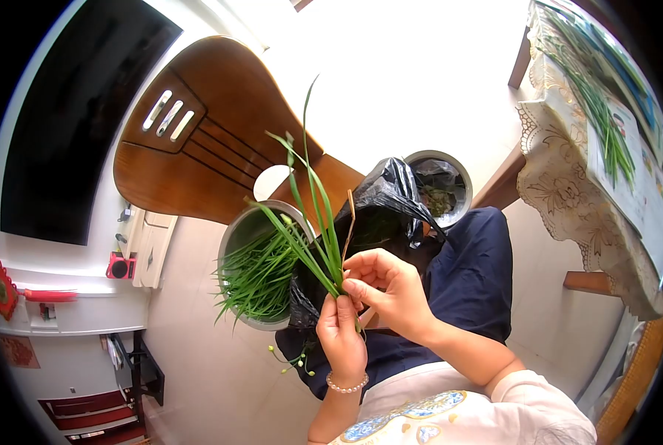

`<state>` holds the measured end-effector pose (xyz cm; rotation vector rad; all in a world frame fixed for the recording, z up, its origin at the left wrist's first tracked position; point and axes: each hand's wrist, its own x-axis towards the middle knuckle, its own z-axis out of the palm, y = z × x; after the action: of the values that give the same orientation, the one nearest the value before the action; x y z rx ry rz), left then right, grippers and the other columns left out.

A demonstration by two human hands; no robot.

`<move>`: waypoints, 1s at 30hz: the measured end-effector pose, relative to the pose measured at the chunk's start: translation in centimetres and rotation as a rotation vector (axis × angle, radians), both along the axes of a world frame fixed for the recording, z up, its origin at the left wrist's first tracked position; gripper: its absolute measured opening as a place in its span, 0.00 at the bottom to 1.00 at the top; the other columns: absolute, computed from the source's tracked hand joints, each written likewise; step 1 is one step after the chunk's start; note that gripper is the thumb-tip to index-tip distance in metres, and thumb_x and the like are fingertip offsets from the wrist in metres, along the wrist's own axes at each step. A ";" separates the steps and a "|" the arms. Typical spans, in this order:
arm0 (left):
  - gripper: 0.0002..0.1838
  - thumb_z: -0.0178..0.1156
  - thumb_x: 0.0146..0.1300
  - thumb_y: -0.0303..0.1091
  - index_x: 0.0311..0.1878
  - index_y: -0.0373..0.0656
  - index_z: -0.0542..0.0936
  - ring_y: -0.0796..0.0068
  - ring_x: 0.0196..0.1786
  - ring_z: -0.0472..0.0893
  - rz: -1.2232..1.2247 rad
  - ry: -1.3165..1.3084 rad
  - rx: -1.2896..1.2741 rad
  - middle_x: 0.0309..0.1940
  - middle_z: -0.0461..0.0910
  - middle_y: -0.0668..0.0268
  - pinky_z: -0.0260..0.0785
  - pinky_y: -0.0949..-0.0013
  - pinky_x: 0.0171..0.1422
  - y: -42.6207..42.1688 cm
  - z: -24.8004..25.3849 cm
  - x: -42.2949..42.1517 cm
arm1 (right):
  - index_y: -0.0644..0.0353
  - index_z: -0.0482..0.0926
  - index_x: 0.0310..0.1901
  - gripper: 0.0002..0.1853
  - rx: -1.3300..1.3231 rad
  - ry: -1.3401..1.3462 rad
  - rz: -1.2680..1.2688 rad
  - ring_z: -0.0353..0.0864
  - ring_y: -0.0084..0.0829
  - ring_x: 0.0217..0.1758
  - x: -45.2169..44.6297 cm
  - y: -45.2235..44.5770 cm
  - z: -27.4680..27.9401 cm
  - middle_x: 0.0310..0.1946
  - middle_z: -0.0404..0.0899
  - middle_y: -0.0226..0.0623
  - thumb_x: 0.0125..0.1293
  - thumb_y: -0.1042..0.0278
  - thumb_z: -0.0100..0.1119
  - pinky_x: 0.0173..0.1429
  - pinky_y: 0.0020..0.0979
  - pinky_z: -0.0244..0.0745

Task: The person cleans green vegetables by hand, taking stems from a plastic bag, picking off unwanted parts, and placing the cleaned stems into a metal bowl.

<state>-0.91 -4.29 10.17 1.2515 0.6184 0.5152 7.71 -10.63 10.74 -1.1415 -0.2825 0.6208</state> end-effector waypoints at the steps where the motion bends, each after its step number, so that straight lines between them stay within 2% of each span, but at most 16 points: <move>1: 0.16 0.44 0.69 0.33 0.54 0.33 0.69 0.82 0.44 0.73 0.000 0.001 0.000 0.44 0.74 0.66 0.66 0.77 0.49 0.0 0.1 0.3 | 0.68 0.72 0.42 0.11 0.077 0.119 0.055 0.76 0.17 0.32 0.2 0.0 -0.2 0.31 0.78 0.33 0.58 0.79 0.58 0.38 0.19 0.74; 3: 0.14 0.48 0.67 0.33 0.51 0.36 0.73 0.87 0.35 0.67 0.045 -0.047 -0.053 0.32 0.71 0.75 0.61 0.82 0.42 0.1 0.5 1.0 | 0.67 0.73 0.42 0.09 0.106 0.128 0.027 0.76 0.18 0.35 0.7 -0.1 -0.2 0.33 0.78 0.32 0.59 0.78 0.57 0.42 0.20 0.74; 5: 0.13 0.50 0.66 0.32 0.50 0.37 0.73 0.85 0.36 0.68 0.036 -0.053 -0.102 0.33 0.72 0.73 0.62 0.81 0.44 0.4 0.8 1.4 | 0.67 0.73 0.43 0.10 0.140 0.135 -0.037 0.76 0.16 0.34 1.0 -0.1 -0.4 0.33 0.77 0.30 0.59 0.77 0.57 0.40 0.18 0.72; 7: 0.12 0.52 0.65 0.31 0.50 0.38 0.72 0.84 0.37 0.70 -0.017 -0.124 -0.332 0.34 0.73 0.72 0.64 0.79 0.45 0.8 1.0 1.6 | 0.66 0.74 0.43 0.10 0.141 0.140 -0.085 0.72 0.14 0.30 1.7 -0.6 -0.2 0.31 0.76 0.28 0.59 0.76 0.58 0.35 0.16 0.69; 8: 0.13 0.51 0.64 0.30 0.51 0.38 0.70 0.78 0.40 0.71 -0.060 -0.171 -0.443 0.35 0.72 0.69 0.68 0.73 0.47 1.4 0.6 1.4 | 0.66 0.74 0.43 0.10 0.138 0.127 -0.127 0.72 0.14 0.29 2.2 -1.0 0.0 0.31 0.75 0.28 0.59 0.77 0.58 0.34 0.16 0.68; 11: 0.13 0.51 0.64 0.30 0.51 0.40 0.70 0.77 0.40 0.72 -0.064 -0.197 -0.505 0.36 0.71 0.69 0.69 0.73 0.48 2.4 0.2 1.4 | 0.65 0.75 0.42 0.10 0.145 0.061 -0.298 0.70 0.14 0.27 4.5 -2.8 0.3 0.30 0.75 0.27 0.58 0.76 0.58 0.31 0.16 0.66; 15: 0.14 0.54 0.62 0.30 0.51 0.39 0.71 0.75 0.42 0.74 -0.021 -0.219 -0.530 0.36 0.75 0.69 0.70 0.72 0.49 3.2 -0.1 1.2 | 0.66 0.74 0.41 0.09 0.156 -0.062 -0.580 0.69 0.16 0.25 8.8 -6.2 -0.1 0.29 0.74 0.29 0.59 0.75 0.56 0.31 0.17 0.65; 17: 0.14 0.55 0.62 0.30 0.51 0.39 0.72 0.74 0.43 0.75 -0.028 -0.222 -0.519 0.37 0.75 0.68 0.71 0.71 0.49 3.5 -0.1 0.9 | 0.66 0.74 0.41 0.09 -0.001 -0.293 -0.814 0.68 0.16 0.25 12.0 -7.8 -1.1 0.29 0.74 0.29 0.58 0.74 0.56 0.30 0.18 0.65; 19: 0.14 0.55 0.62 0.30 0.51 0.40 0.72 0.74 0.43 0.75 -0.025 -0.203 -0.457 0.37 0.76 0.68 0.71 0.71 0.49 3.5 -0.1 0.7 | 0.66 0.74 0.41 0.10 -0.216 -0.405 -0.923 0.72 0.18 0.28 15.0 -8.7 -2.5 0.29 0.75 0.31 0.59 0.72 0.55 0.31 0.19 0.69; 23: 0.15 0.56 0.61 0.29 0.51 0.39 0.72 0.76 0.43 0.75 -0.061 -0.154 -0.362 0.37 0.77 0.66 0.69 0.74 0.49 3.0 0.3 0.8 | 0.67 0.73 0.42 0.12 -0.522 -0.469 -0.752 0.77 0.25 0.30 20.0 -9.2 -9.7 0.31 0.78 0.39 0.58 0.71 0.56 0.32 0.23 0.72; 25: 0.15 0.56 0.61 0.28 0.52 0.39 0.72 0.76 0.42 0.75 -0.063 -0.135 -0.325 0.38 0.77 0.65 0.69 0.75 0.49 2.7 0.4 0.7 | 0.68 0.71 0.45 0.16 -0.623 -0.416 -0.714 0.78 0.30 0.33 20.1 -8.8 -13.5 0.33 0.77 0.42 0.57 0.68 0.57 0.40 0.29 0.73; 27: 0.16 0.56 0.61 0.28 0.52 0.39 0.71 0.77 0.42 0.76 -0.055 -0.113 -0.284 0.39 0.78 0.64 0.69 0.76 0.48 2.6 0.5 0.9 | 0.67 0.71 0.44 0.16 -0.560 -0.296 -0.742 0.78 0.31 0.35 18.1 -8.5 -14.3 0.32 0.77 0.41 0.57 0.68 0.57 0.42 0.29 0.72; 29: 0.17 0.56 0.61 0.27 0.53 0.38 0.70 0.77 0.41 0.76 -0.062 -0.076 -0.211 0.41 0.78 0.60 0.69 0.76 0.48 2.6 0.6 1.0 | 0.65 0.72 0.44 0.14 -0.590 -0.356 -0.780 0.77 0.29 0.33 15.2 -8.2 -13.5 0.31 0.76 0.39 0.58 0.68 0.56 0.40 0.29 0.71; 30: 0.17 0.56 0.60 0.27 0.54 0.37 0.70 0.78 0.40 0.76 -0.064 -0.076 -0.194 0.42 0.78 0.58 0.69 0.76 0.48 2.6 0.5 1.0 | 0.64 0.73 0.43 0.12 -0.515 -0.354 -0.767 0.76 0.27 0.31 13.1 -7.9 -11.5 0.30 0.76 0.37 0.59 0.69 0.55 0.39 0.27 0.71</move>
<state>0.13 -1.66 10.70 1.0606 0.5489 0.4364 20.80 -18.49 -0.79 -1.7250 0.0394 -0.2137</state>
